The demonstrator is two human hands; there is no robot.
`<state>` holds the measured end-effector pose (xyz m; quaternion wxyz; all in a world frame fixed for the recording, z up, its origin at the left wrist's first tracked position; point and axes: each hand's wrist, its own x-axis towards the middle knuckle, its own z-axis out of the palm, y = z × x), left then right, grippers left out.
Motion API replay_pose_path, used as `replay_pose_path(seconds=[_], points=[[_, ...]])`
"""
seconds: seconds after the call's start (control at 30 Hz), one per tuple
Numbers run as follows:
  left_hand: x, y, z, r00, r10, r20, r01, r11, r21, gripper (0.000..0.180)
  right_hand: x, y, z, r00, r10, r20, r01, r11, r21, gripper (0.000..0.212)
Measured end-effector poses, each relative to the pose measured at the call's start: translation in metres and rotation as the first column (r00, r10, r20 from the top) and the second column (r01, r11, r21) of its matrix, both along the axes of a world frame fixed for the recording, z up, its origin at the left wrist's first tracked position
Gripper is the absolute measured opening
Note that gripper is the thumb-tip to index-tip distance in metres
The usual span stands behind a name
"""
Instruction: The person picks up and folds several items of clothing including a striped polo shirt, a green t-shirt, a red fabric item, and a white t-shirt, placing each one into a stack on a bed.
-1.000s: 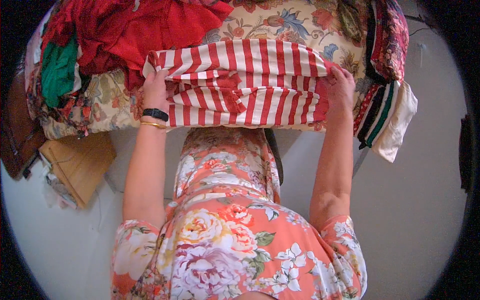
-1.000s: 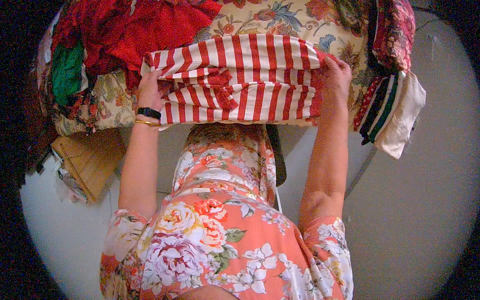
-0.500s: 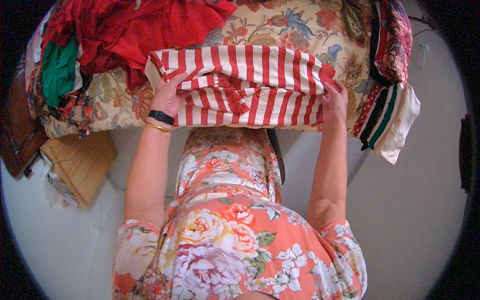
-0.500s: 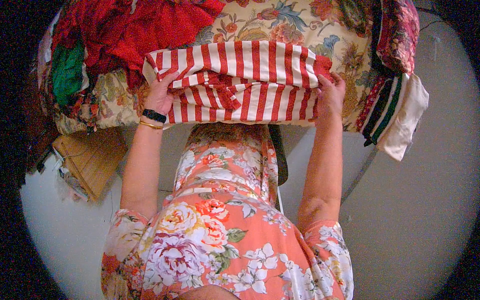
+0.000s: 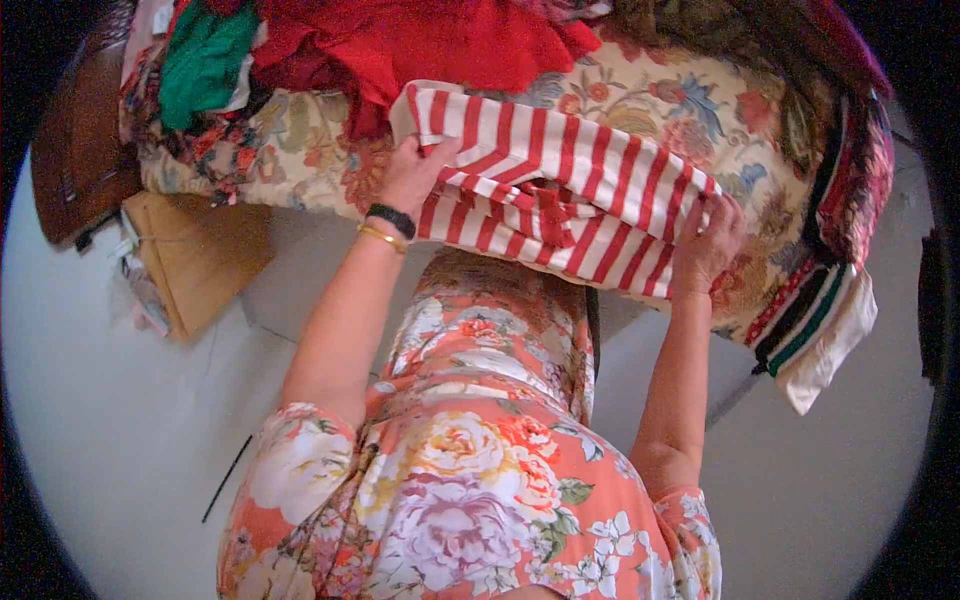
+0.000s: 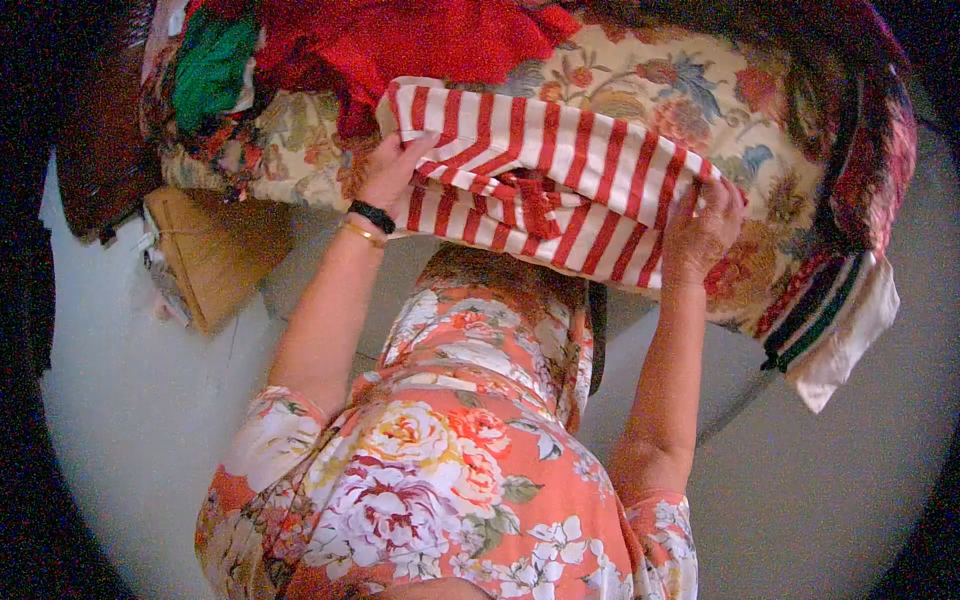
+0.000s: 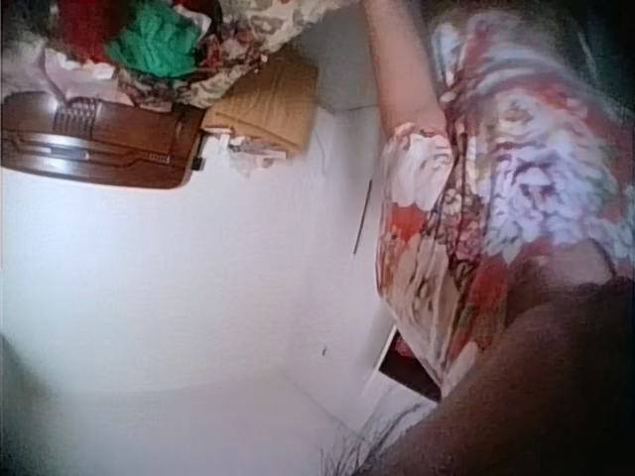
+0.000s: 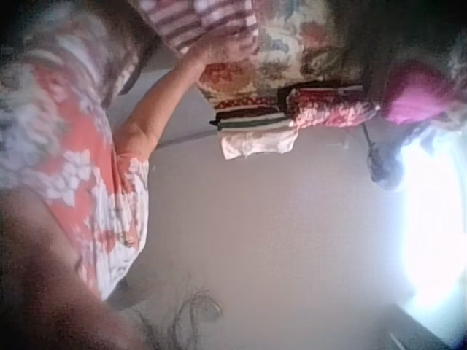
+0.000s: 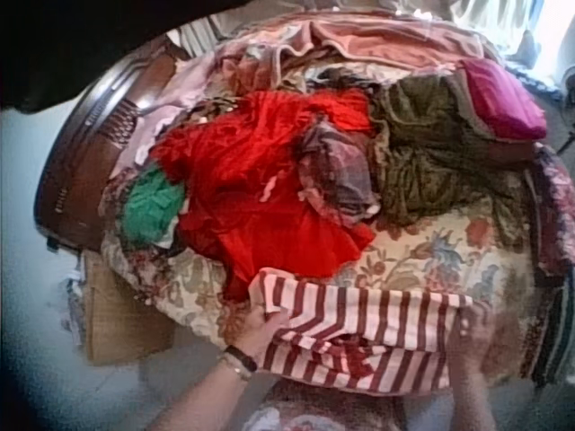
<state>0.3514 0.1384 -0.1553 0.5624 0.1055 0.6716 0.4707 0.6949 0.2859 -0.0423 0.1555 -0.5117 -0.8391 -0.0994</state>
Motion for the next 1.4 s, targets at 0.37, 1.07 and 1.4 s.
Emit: replay_pose_path(seconds=[0.37,1.07,1.4], points=[[-0.044,0.035,-0.01,0.925,0.187,-0.331,-0.181,0.982,0.049,0.03,0.011,-0.009,-0.052,0.954,0.037,0.297,0.064,0.944,-0.322,0.064],[-0.071,0.029,-0.009,0.249,-0.132,-0.959,0.47,0.883,0.001,0.021,0.007,-0.014,-0.05,0.958,-0.021,0.285,0.129,0.921,-0.367,0.064],[0.016,0.002,0.05,0.24,-0.089,-0.967,0.724,0.68,0.118,0.03,-0.051,-0.039,-0.029,0.982,0.167,-0.089,-0.184,0.951,-0.247,0.039]])
